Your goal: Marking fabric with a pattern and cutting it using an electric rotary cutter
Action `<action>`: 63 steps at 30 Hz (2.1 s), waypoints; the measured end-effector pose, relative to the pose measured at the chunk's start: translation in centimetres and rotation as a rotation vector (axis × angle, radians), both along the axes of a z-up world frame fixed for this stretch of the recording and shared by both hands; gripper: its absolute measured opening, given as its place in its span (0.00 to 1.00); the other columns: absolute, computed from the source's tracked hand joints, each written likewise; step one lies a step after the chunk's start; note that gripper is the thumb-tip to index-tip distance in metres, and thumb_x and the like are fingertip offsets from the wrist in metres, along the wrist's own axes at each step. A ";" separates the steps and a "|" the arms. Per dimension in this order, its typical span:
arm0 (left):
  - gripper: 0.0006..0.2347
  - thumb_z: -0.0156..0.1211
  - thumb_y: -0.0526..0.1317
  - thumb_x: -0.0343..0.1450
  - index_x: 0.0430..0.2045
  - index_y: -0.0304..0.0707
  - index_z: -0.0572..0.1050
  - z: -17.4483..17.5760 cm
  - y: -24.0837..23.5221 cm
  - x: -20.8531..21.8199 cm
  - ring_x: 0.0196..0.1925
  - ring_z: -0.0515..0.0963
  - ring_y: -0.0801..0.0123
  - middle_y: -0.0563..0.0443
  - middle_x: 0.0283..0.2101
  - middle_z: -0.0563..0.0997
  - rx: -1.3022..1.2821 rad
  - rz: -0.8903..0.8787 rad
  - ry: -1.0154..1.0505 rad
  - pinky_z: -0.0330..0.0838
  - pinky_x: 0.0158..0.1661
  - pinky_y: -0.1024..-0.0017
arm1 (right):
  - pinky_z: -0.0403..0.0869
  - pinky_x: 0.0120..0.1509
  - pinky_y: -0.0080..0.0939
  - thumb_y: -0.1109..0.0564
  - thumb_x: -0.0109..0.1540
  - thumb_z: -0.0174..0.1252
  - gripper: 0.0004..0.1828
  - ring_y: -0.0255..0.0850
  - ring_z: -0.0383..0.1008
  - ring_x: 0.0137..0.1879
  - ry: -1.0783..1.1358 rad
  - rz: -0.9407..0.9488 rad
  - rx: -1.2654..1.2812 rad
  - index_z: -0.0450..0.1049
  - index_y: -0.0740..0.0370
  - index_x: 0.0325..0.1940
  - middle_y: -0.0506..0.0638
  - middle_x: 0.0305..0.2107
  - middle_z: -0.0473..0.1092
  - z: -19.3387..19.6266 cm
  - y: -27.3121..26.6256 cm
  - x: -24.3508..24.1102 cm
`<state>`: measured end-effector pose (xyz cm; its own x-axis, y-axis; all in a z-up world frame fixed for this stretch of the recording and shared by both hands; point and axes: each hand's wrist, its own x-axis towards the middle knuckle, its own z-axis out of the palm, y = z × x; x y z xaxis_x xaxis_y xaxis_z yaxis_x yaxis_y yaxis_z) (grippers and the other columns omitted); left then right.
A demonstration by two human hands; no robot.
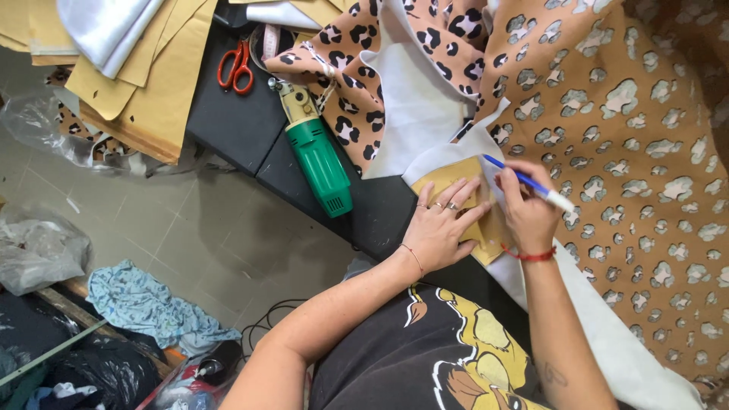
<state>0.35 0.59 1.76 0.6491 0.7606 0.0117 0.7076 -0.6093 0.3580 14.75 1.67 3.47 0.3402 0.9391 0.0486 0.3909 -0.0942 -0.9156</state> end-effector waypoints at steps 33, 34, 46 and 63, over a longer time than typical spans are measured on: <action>0.33 0.55 0.63 0.54 0.53 0.63 0.54 2.5 -0.5 2.9 0.64 0.33 0.44 0.38 0.63 0.35 -0.217 -0.023 0.306 0.33 0.55 0.39 | 0.66 0.49 0.53 0.61 0.62 0.42 0.12 0.57 0.67 0.46 -0.050 -0.092 -0.166 0.67 0.71 0.45 0.65 0.37 0.68 4.6 -11.1 0.9; 0.33 0.55 0.63 0.54 0.53 0.63 0.54 2.2 -0.5 2.9 0.64 0.33 0.44 0.38 0.63 0.35 -0.213 -0.023 0.308 0.33 0.55 0.39 | 0.66 0.49 0.53 0.61 0.62 0.42 0.12 0.57 0.67 0.46 -0.048 -0.093 -0.162 0.67 0.71 0.45 0.65 0.37 0.68 4.4 -11.1 1.0; 0.33 0.54 0.63 0.55 0.54 0.64 0.53 1.2 -1.0 2.7 0.65 0.32 0.47 0.40 0.63 0.33 -0.209 -0.014 0.254 0.30 0.56 0.39 | 0.64 0.49 0.49 0.58 0.64 0.41 0.16 0.50 0.65 0.43 -0.058 -0.105 -0.087 0.65 0.71 0.51 0.64 0.36 0.66 2.2 -11.7 1.8; 0.27 0.59 0.58 0.54 0.46 0.58 0.62 1.1 -1.4 4.1 0.64 0.38 0.40 0.34 0.62 0.39 -0.105 0.068 0.201 0.39 0.50 0.31 | 0.67 0.32 0.33 0.61 0.61 0.50 0.04 0.38 0.69 0.29 -0.071 -0.156 -0.114 0.69 0.65 0.36 0.53 0.21 0.69 0.4 -11.2 2.3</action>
<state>4.42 -0.76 2.87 0.5774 0.7931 -0.1942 0.8093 -0.5245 0.2643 17.07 -9.55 3.85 0.4812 0.8762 -0.0260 0.4271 -0.2602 -0.8660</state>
